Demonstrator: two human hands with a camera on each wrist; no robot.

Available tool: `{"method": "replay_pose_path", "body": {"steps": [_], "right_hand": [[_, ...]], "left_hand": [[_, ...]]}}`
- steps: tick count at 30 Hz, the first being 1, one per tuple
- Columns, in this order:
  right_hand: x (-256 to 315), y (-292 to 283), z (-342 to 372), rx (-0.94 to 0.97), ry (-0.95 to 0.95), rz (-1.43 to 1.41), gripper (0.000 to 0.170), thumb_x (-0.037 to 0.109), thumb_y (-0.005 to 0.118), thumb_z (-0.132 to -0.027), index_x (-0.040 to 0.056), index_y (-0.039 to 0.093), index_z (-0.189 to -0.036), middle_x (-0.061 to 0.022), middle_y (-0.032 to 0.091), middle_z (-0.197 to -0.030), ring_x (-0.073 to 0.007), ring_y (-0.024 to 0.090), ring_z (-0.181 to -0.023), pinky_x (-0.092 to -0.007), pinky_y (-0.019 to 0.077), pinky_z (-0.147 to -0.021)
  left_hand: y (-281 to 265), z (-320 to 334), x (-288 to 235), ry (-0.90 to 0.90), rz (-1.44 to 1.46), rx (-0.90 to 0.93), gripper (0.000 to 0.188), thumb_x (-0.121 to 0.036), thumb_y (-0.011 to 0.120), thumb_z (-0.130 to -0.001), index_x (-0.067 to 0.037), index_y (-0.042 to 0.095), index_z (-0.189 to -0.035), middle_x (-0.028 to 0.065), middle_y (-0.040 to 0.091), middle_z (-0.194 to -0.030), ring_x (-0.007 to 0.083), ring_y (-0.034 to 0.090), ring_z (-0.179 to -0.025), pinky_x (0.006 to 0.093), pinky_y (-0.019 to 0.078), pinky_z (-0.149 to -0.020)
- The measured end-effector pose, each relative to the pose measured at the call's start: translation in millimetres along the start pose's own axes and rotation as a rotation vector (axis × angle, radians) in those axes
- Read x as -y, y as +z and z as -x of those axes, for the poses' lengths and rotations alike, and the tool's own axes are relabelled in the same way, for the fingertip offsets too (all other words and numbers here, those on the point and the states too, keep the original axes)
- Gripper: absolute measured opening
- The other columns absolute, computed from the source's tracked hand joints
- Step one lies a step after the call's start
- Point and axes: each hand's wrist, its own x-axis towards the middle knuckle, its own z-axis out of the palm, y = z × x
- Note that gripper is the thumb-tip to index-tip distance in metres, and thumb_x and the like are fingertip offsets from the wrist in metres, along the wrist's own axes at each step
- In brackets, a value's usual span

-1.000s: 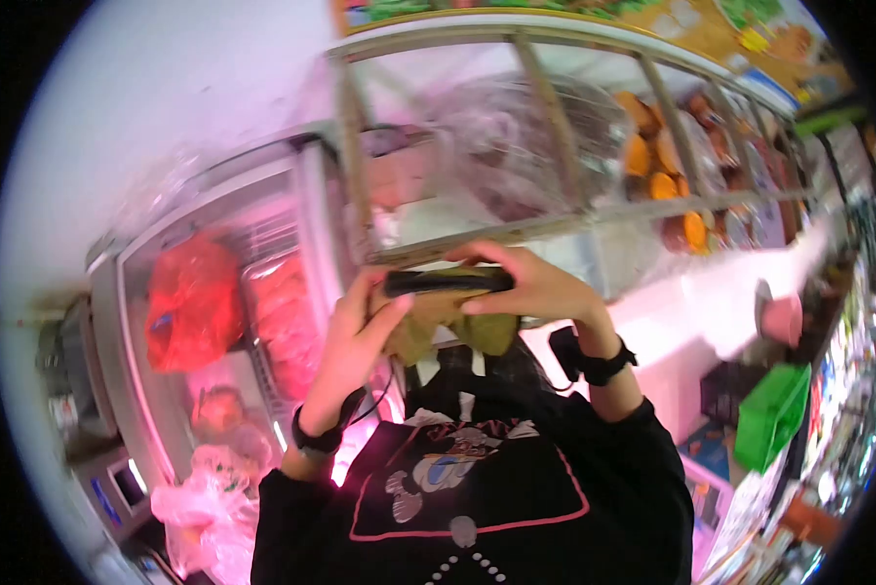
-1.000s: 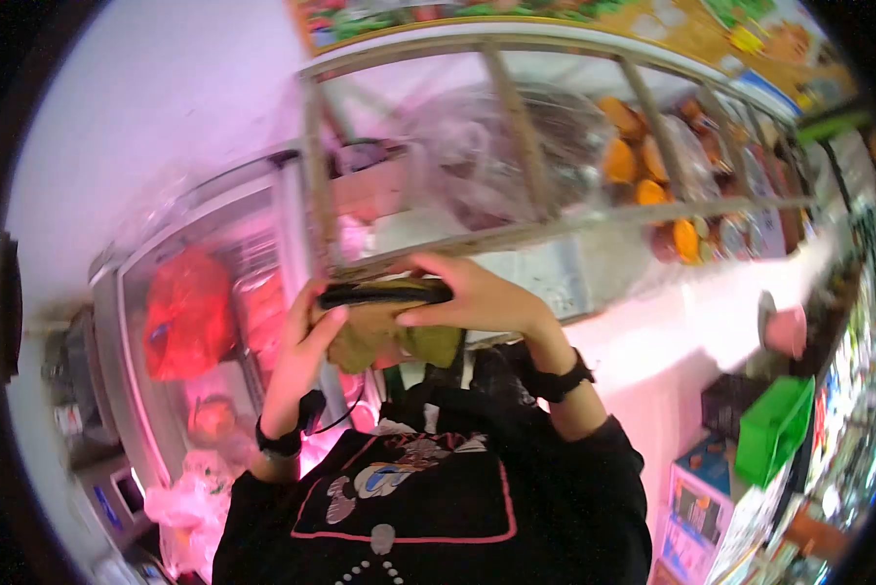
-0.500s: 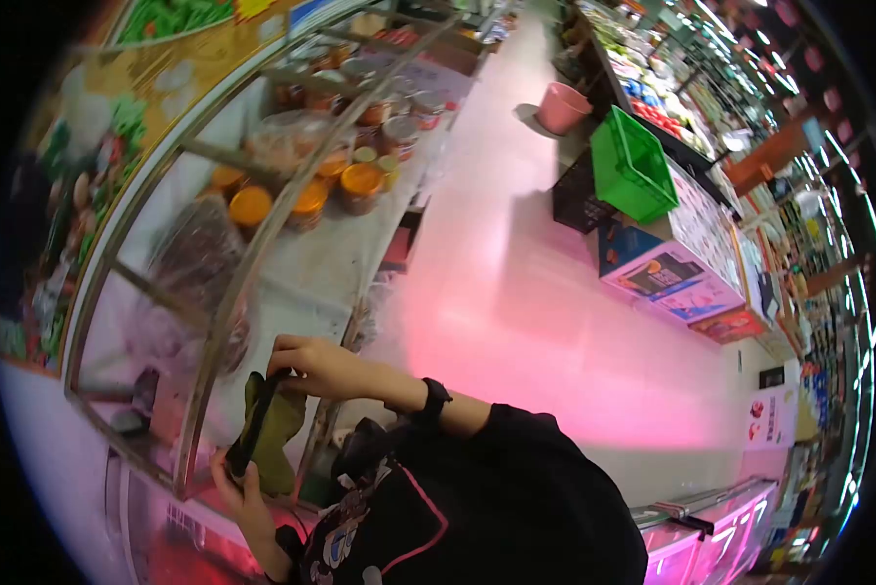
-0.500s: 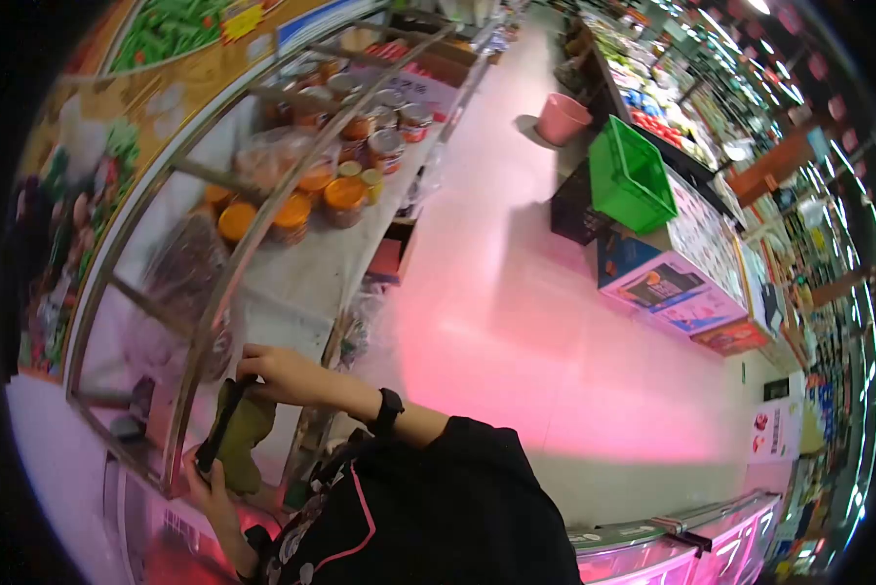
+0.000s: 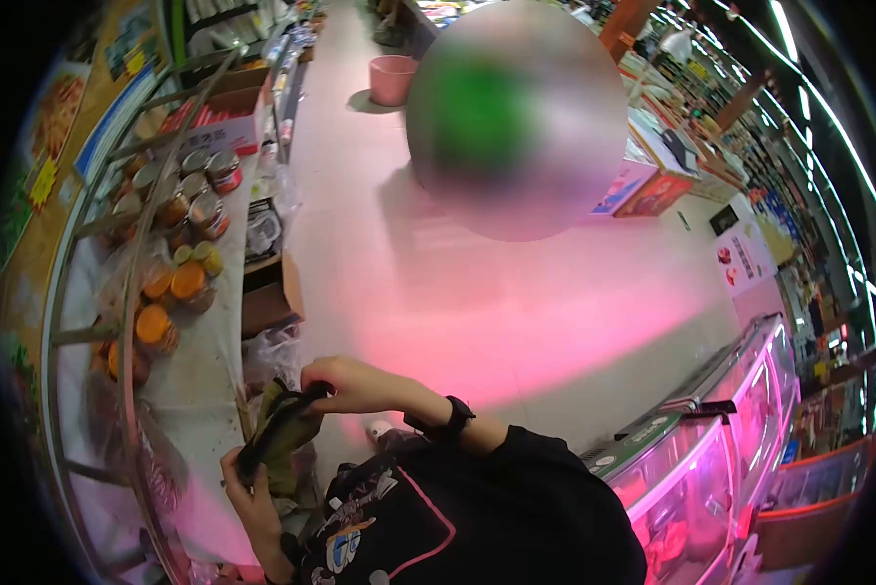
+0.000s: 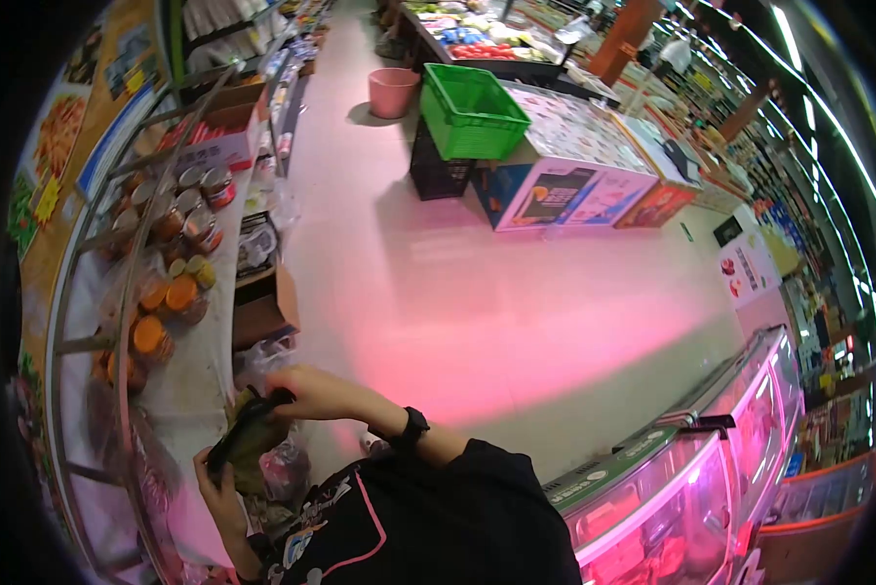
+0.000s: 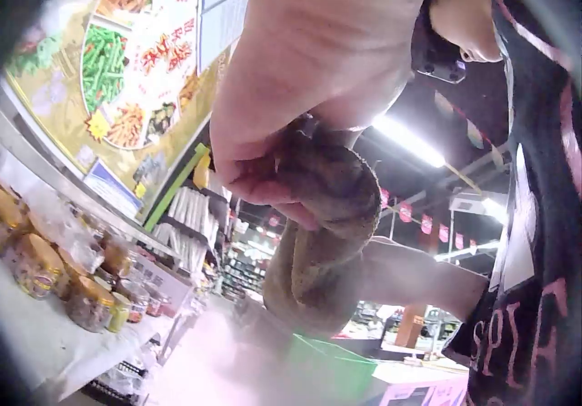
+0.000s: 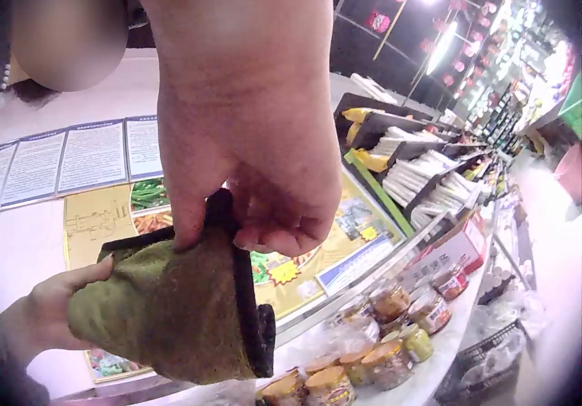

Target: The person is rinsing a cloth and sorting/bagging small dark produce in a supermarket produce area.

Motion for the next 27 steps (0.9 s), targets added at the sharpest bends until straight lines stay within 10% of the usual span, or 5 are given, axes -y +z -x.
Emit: {"method": "replay_pose_path", "body": {"steps": [14,27], "right_hand": [[-11.6,-54.4,60.2,0.059,-0.192,0.111,0.025,0.02,0.069,-0.077,-0.0013,0.06,-0.087,-0.0143,0.057,-0.077,-0.027,0.057,-0.073,-0.035,0.0441,-0.063],[13.8,13.2,36.5,0.376,-0.315,-0.559,0.027,0.022,0.067,-0.081,-0.003,0.059,-0.088,-0.0073,0.055,-0.085,-0.0187,0.053,-0.079,-0.0311,0.041,-0.07]], "left_hand": [[54.6,-5.9,-48.2,0.015,-0.217,0.081,0.023,-0.009,0.055,-0.087,0.001,0.048,-0.106,0.0098,0.058,-0.09,0.0162,0.054,-0.084,0.029,0.0421,-0.079],[13.4,49.4,-46.9,-0.063,-0.28,0.04,0.034,-0.011,0.057,-0.086,-0.002,0.049,-0.117,0.0183,0.062,-0.101,0.0295,0.061,-0.093,0.0331,0.0455,-0.081]]}}
